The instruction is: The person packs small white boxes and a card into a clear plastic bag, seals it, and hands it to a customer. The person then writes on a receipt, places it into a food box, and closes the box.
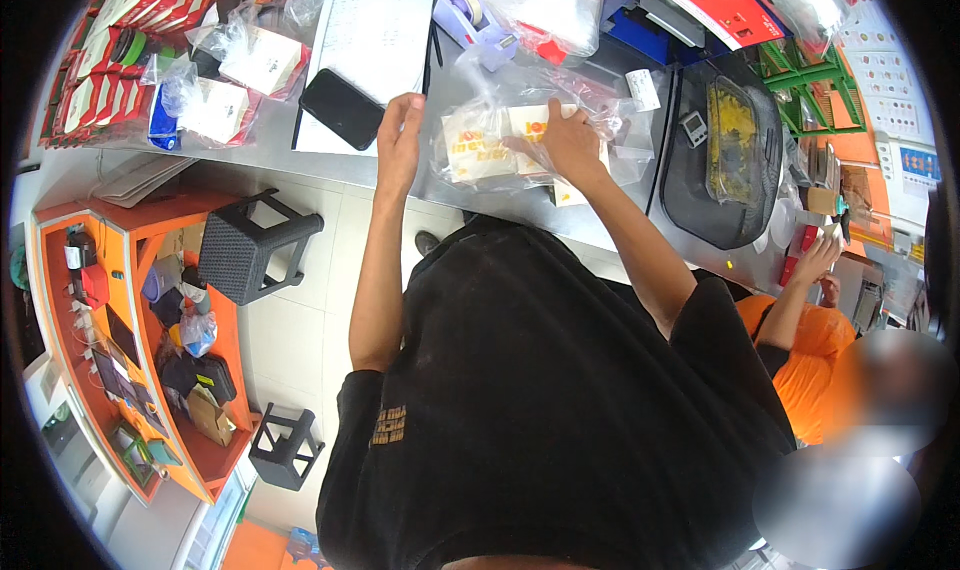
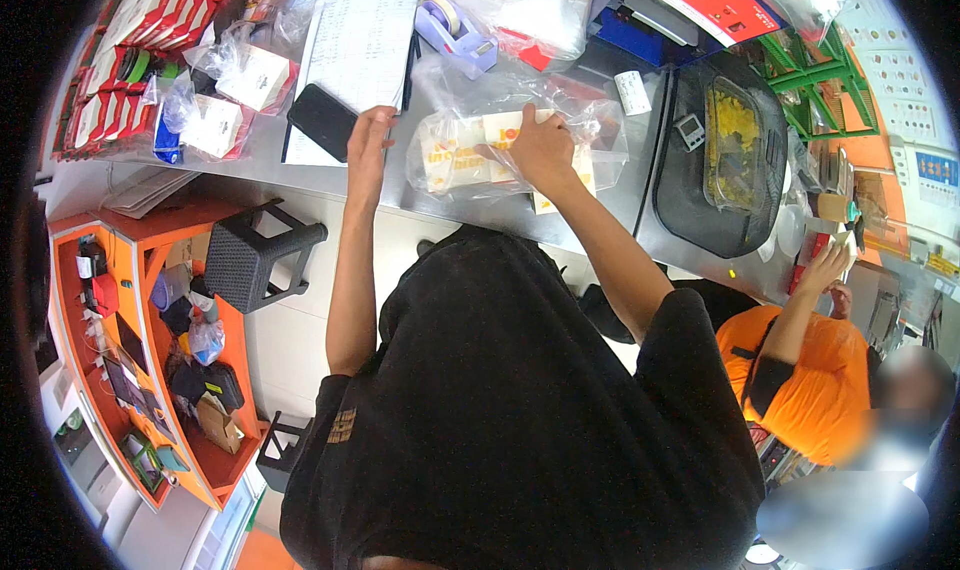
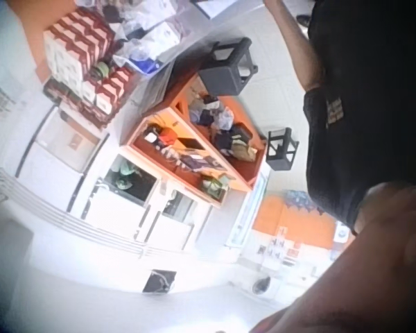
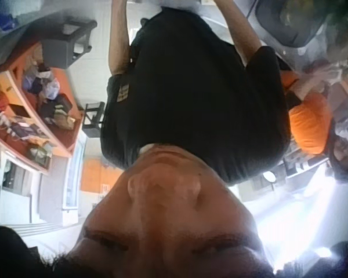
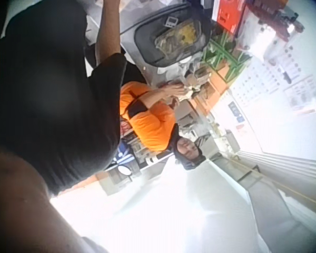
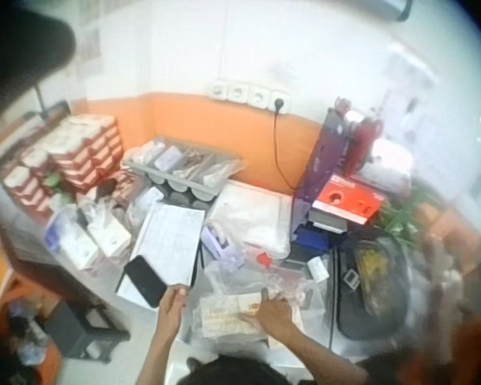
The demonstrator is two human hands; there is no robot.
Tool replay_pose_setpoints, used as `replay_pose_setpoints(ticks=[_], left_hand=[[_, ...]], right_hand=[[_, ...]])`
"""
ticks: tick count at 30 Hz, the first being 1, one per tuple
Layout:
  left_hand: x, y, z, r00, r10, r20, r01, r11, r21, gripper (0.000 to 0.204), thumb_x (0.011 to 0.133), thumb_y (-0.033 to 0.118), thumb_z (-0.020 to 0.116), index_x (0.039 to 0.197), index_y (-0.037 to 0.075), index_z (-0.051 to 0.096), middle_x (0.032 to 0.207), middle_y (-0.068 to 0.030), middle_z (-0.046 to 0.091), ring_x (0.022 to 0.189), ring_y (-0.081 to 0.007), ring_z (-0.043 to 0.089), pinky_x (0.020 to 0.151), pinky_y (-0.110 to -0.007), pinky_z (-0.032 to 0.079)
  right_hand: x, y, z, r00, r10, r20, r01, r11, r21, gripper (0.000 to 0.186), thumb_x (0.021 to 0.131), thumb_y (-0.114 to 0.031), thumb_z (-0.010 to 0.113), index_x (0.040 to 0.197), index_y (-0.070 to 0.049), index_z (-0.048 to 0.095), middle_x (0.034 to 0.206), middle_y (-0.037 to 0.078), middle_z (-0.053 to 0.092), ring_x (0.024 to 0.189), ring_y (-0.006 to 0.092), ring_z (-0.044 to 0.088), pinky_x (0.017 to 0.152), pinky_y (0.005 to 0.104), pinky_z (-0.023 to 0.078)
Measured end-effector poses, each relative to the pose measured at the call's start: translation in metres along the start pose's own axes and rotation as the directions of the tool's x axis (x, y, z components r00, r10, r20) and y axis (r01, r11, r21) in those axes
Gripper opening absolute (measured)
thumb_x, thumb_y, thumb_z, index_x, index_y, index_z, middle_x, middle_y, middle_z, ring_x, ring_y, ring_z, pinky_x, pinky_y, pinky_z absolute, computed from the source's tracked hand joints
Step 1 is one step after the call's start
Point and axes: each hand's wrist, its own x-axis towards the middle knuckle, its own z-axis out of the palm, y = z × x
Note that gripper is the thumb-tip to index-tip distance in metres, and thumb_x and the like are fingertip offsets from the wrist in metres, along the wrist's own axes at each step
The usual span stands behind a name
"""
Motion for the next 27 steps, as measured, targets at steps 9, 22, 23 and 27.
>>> replay_pose_setpoints(ticks=[9, 22, 23, 27], left_hand=[[0.004, -0.062, -0.022, 0.994, 0.109, 0.016, -0.107, 0.926, 0.363, 0.039, 0.091, 0.03, 0.054, 0.11, -0.004, 0.057, 0.119, -0.0208, 0.054, 0.113, -0.0332, 0.05, 0.098, -0.036, 0.036], [-0.039, 0.058, 0.042, 0.899, 0.407, 0.162, -0.428, 0.736, 0.525, 0.044, 0.075, 0.021, 0.074, 0.109, 0.0, 0.056, 0.117, -0.0207, 0.055, 0.107, -0.0339, 0.055, 0.093, -0.038, 0.042], [-0.044, 0.064, 0.051, 0.9, 0.393, 0.19, -0.43, 0.726, 0.536, 0.045, 0.074, 0.022, 0.075, 0.109, 0.0, 0.056, 0.117, -0.0205, 0.055, 0.107, -0.0337, 0.055, 0.092, -0.039, 0.043], [-0.04, 0.051, 0.054, 0.932, 0.312, 0.184, -0.363, 0.786, 0.501, 0.044, 0.073, 0.02, 0.076, 0.107, 0.0, 0.056, 0.114, -0.0175, 0.058, 0.1, -0.031, 0.058, 0.087, -0.038, 0.045]], right_hand=[[0.038, 0.013, 0.059, 0.969, -0.184, 0.162, -0.016, 0.611, 0.791, 0.097, 0.059, -0.059, 0.077, 0.123, 0.006, 0.041, 0.12, 0.027, 0.051, 0.106, 0.0345, 0.057, 0.09, 0.0388, 0.046], [0.046, 0.043, 0.047, 0.999, 0.034, -0.012, -0.027, 0.921, 0.389, 0.091, 0.064, -0.049, 0.077, 0.128, 0.0, 0.034, 0.112, 0.031, 0.049, 0.1, 0.044, 0.056, 0.085, 0.0453, 0.047], [0.043, 0.037, 0.043, 1.0, 0.017, -0.013, -0.011, 0.918, 0.397, 0.09, 0.065, -0.047, 0.076, 0.13, -0.002, 0.033, 0.112, 0.032, 0.049, 0.1, 0.0446, 0.056, 0.085, 0.0456, 0.047], [0.048, 0.024, 0.072, 0.983, -0.067, -0.171, 0.124, 0.93, 0.346, 0.081, 0.065, -0.038, 0.076, 0.13, -0.005, 0.04, 0.116, 0.023, 0.055, 0.103, 0.0413, 0.055, 0.089, 0.0417, 0.045]])
